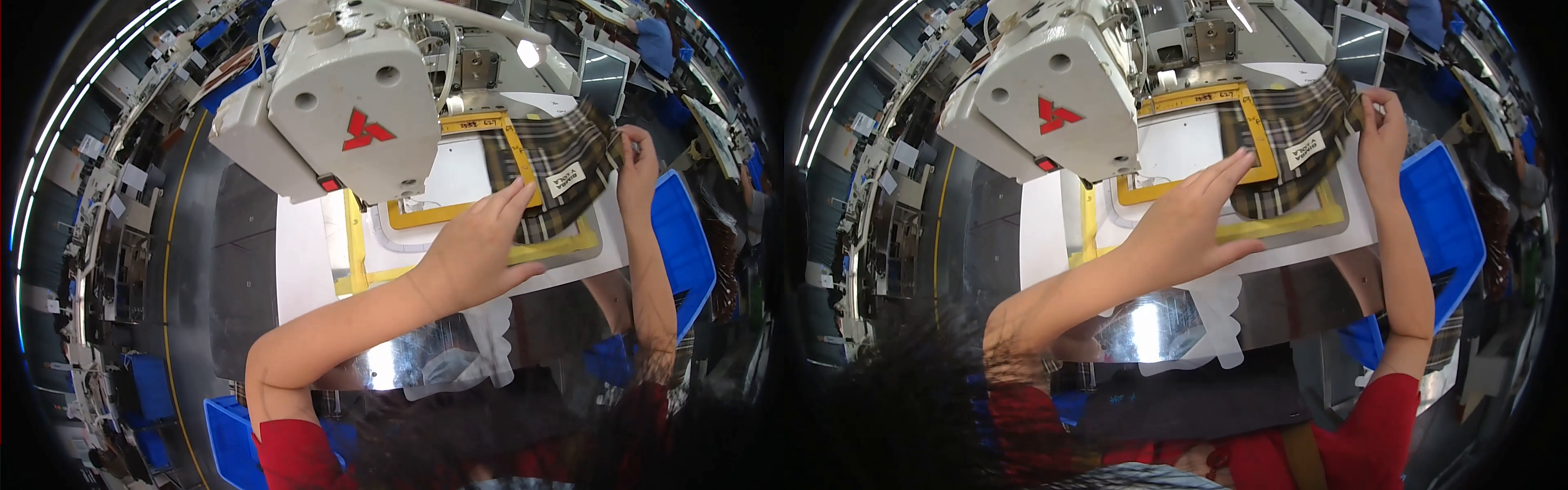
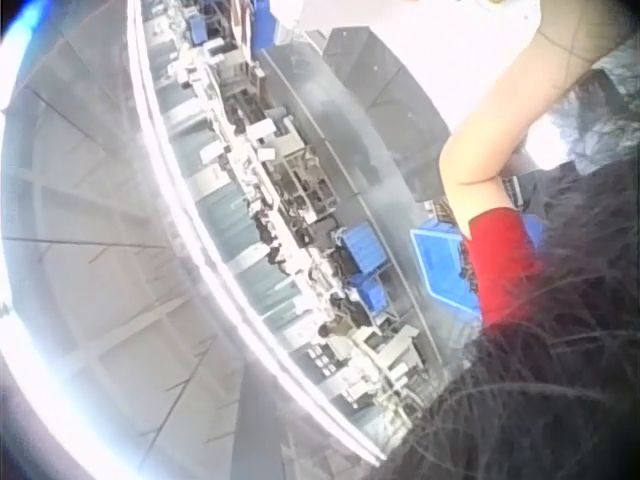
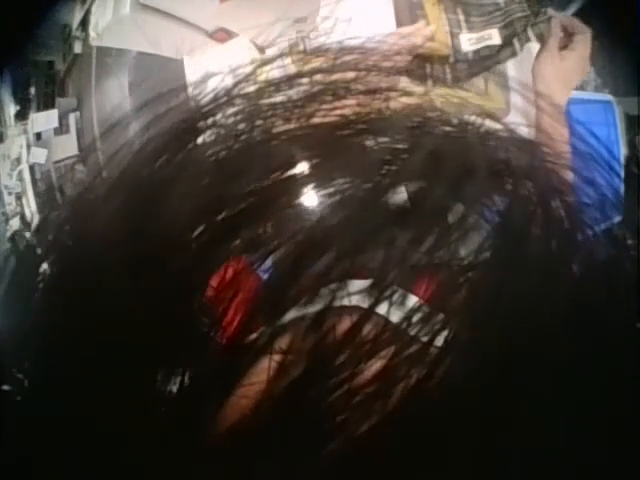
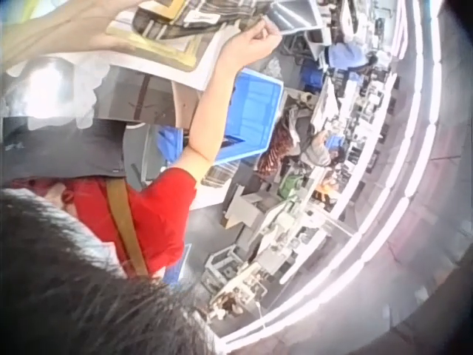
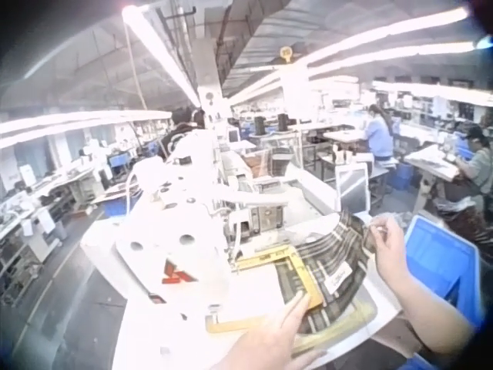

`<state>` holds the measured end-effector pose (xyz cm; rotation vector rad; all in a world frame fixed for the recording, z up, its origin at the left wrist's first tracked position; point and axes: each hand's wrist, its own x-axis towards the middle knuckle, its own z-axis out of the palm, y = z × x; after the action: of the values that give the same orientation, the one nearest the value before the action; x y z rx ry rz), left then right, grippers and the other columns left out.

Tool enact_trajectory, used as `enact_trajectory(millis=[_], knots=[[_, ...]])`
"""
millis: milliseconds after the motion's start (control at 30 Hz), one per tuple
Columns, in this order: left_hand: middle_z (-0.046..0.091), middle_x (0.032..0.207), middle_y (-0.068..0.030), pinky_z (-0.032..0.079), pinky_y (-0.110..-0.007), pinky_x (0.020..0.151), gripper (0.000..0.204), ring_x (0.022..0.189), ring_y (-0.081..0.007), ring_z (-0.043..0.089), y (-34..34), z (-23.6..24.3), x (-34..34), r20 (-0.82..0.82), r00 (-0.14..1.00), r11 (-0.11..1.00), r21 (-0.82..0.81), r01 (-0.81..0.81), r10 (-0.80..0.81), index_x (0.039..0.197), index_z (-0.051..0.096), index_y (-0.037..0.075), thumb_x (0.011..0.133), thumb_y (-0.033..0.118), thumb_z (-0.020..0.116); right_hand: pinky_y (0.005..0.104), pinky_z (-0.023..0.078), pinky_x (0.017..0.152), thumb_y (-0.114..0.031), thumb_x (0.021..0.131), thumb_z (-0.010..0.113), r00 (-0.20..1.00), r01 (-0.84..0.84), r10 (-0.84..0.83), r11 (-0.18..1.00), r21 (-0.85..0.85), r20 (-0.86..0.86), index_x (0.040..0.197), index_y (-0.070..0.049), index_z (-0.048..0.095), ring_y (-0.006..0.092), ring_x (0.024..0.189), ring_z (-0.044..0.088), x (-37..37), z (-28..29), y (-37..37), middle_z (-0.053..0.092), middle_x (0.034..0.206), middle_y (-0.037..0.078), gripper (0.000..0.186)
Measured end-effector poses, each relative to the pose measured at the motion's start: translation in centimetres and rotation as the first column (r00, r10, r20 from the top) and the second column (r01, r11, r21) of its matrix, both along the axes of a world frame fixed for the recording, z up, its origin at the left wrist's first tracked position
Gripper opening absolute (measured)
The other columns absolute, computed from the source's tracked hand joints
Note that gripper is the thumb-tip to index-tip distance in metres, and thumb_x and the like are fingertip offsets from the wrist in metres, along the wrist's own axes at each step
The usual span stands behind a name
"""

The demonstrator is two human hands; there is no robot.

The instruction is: Sewing brand labels onto fabric pieces using an industrial sewing machine.

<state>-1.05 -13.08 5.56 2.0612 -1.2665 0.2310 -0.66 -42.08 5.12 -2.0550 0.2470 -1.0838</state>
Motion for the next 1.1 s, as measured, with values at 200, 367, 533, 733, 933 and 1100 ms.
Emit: enact_trajectory(millis=[200, 367, 533, 733, 933, 1100], knots=[[0.063, 0.106, -0.0236, 0.048, -0.042, 0.087, 0.049, 0.102, -0.0395, 0.060, -1.1, 4.8, -0.4, -0.502, 0.865, 0.980, -0.180, -0.085, -0.017, 0.121, 0.057, 0.001, 0.076, 0.014, 0.071, 0.0250, 0.047, 0.082, -0.001, 0.092, 0.056, 0.659, -0.595, 0.711, 0.693, -0.407, 0.246, 0.104, -0.002, 0.055, 0.0151, 0.087, 0.060, -4.0, 7.2, 12.4, 0.054, 0.115, 0.015, 0.012], [0.067, 0.095, -0.0174, 0.051, -0.036, 0.078, 0.022, 0.087, -0.0289, 0.066, 6.4, 2.9, -1.8, -0.470, 0.826, 0.891, -0.157, -0.425, 0.311, 0.104, 0.064, 0.000, 0.089, 0.016, 0.064, 0.0324, 0.051, 0.074, -0.003, 0.075, 0.074, 0.473, -0.837, 0.880, 0.438, -0.328, -0.030, 0.096, -0.007, 0.059, 0.0227, 0.085, 0.062, -7.8, 3.3, 12.5, 0.059, 0.104, 0.013, 0.026], [0.068, 0.097, -0.0173, 0.051, -0.036, 0.080, 0.022, 0.090, -0.0282, 0.066, 24.3, 0.9, -5.9, -0.473, 0.593, 0.692, 0.052, -0.720, 0.652, 0.107, 0.064, -0.001, 0.090, 0.015, 0.063, 0.0342, 0.051, 0.076, -0.015, 0.069, 0.081, 0.392, -0.919, 0.764, 0.297, -0.259, -0.513, 0.093, -0.009, 0.064, 0.0243, 0.085, 0.062, -8.8, -1.7, 11.9, 0.063, 0.095, 0.006, 0.030], [0.068, 0.101, -0.0171, 0.050, -0.035, 0.082, 0.023, 0.093, -0.0273, 0.066, 36.7, -3.9, -24.2, -0.404, 0.195, 0.329, 0.293, -0.898, 0.894, 0.109, 0.064, -0.001, 0.092, 0.014, 0.061, 0.0351, 0.049, 0.080, -0.018, 0.076, 0.075, 0.037, -0.979, 0.756, -0.105, -0.176, -0.654, 0.094, -0.009, 0.066, 0.0229, 0.091, 0.060, -10.1, -1.0, 12.7, 0.061, 0.096, 0.004, 0.022], [0.068, 0.104, -0.0170, 0.050, -0.035, 0.084, 0.024, 0.097, -0.0264, 0.066, 30.5, -13.8, -40.0, -0.241, -0.106, 0.002, 0.411, -0.912, 0.965, 0.112, 0.064, -0.001, 0.093, 0.013, 0.059, 0.0356, 0.047, 0.074, -0.013, 0.077, 0.072, 0.019, -0.992, 0.806, -0.056, -0.109, -0.592, 0.083, -0.009, 0.062, 0.0228, 0.083, 0.057, -9.2, -3.0, 12.1, 0.057, 0.089, 0.003, 0.012], [0.068, 0.104, -0.0166, 0.048, -0.036, 0.088, 0.024, 0.100, -0.0258, 0.064, 33.3, -3.5, -26.0, 0.019, -0.040, -0.042, 0.157, -0.987, 0.999, 0.109, 0.065, -0.001, 0.089, 0.011, 0.063, 0.0364, 0.046, 0.075, -0.011, 0.078, 0.071, 0.213, -0.969, 0.791, 0.096, -0.226, -0.574, 0.083, -0.010, 0.062, 0.0240, 0.084, 0.057, -8.0, -3.4, 12.7, 0.058, 0.089, 0.004, 0.011]])
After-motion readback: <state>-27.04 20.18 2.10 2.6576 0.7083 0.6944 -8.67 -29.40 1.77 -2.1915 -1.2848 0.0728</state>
